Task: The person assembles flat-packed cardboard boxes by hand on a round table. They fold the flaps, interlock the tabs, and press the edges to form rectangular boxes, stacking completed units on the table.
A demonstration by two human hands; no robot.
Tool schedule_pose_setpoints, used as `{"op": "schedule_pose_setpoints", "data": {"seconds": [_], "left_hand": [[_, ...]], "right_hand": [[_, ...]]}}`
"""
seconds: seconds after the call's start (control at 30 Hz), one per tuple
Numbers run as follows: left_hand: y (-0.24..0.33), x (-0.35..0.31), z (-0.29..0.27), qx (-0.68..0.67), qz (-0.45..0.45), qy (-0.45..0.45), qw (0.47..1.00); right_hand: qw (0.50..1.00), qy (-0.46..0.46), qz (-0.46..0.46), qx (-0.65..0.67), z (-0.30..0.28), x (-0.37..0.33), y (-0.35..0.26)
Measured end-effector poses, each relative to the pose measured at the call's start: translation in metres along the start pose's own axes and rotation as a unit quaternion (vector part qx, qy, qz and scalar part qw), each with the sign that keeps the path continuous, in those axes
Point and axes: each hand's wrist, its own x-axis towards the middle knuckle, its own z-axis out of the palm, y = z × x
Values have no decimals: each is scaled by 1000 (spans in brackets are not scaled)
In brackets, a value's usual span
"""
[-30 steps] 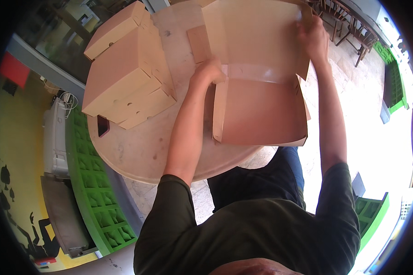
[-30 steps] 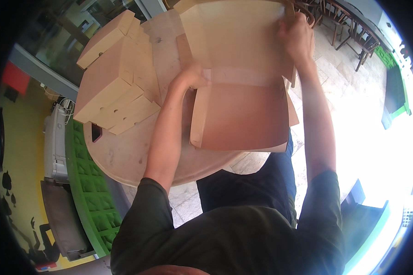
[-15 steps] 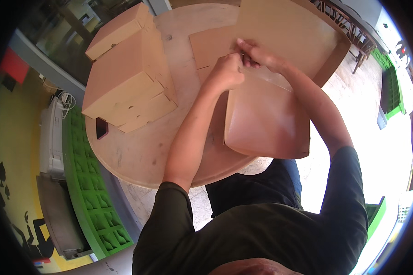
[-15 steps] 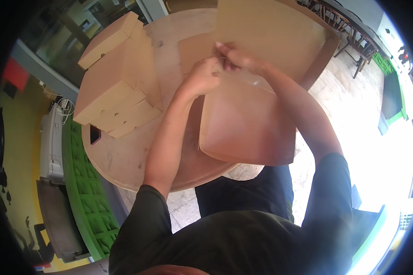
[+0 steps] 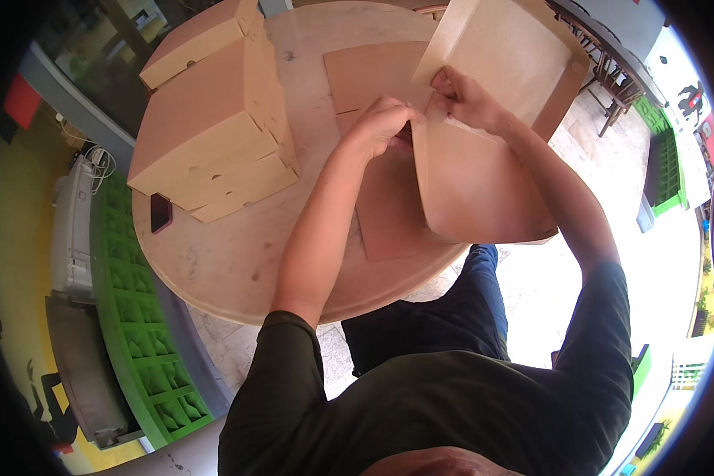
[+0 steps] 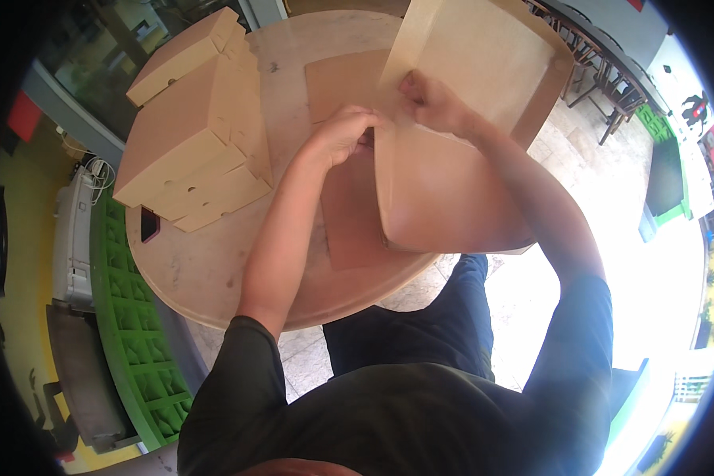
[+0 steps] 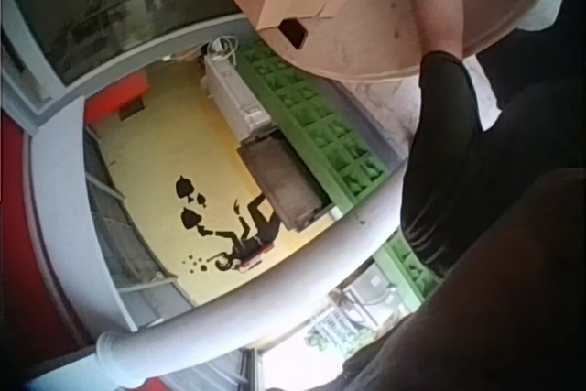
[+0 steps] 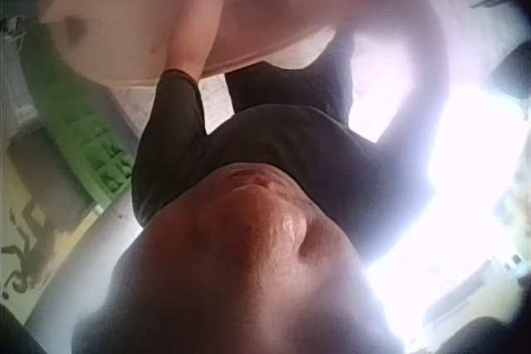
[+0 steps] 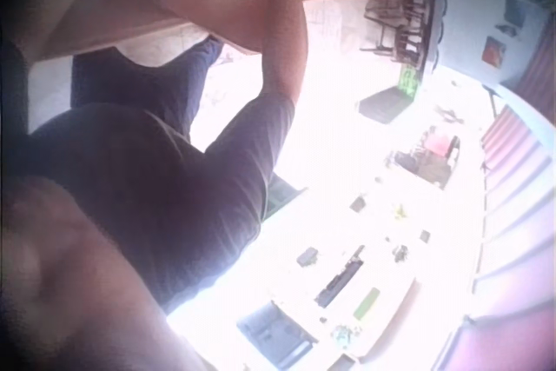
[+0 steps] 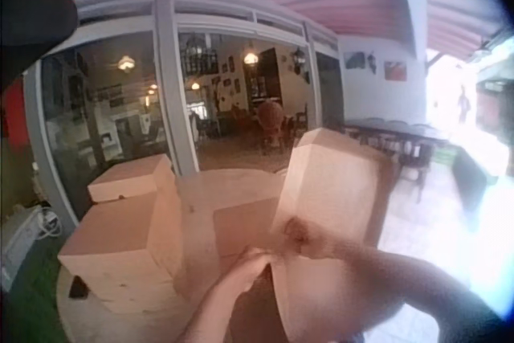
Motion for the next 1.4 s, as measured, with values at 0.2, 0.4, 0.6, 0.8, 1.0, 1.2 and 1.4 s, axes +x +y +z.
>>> {"op": "schedule_pose_setpoints", "data": {"seconds": [0.2,0.4,0.6,0.8,1.0,1.2,1.4], "left_hand": [[-23,16,10,-53,-29,-26,998],[-41,18,37,-132,-29,43,990],[-47,18,45,-166,-22,64,984],[-55,25,46,-220,-19,55,974],[-55,22,48,-197,-20,49,979],[-60,18,59,-192,-37,52,979],[-63,20,57,-198,-22,5,980]], "right_hand": [[998,16,66,-3,14,-34,3],[995,84,41,-37,21,-57,18],[989,112,31,-96,25,-71,7],[985,116,-19,-127,29,-78,-4],[990,133,52,-15,33,-76,6],[993,75,82,-44,26,-78,14],[911,53,243,328,18,-71,22]]}}
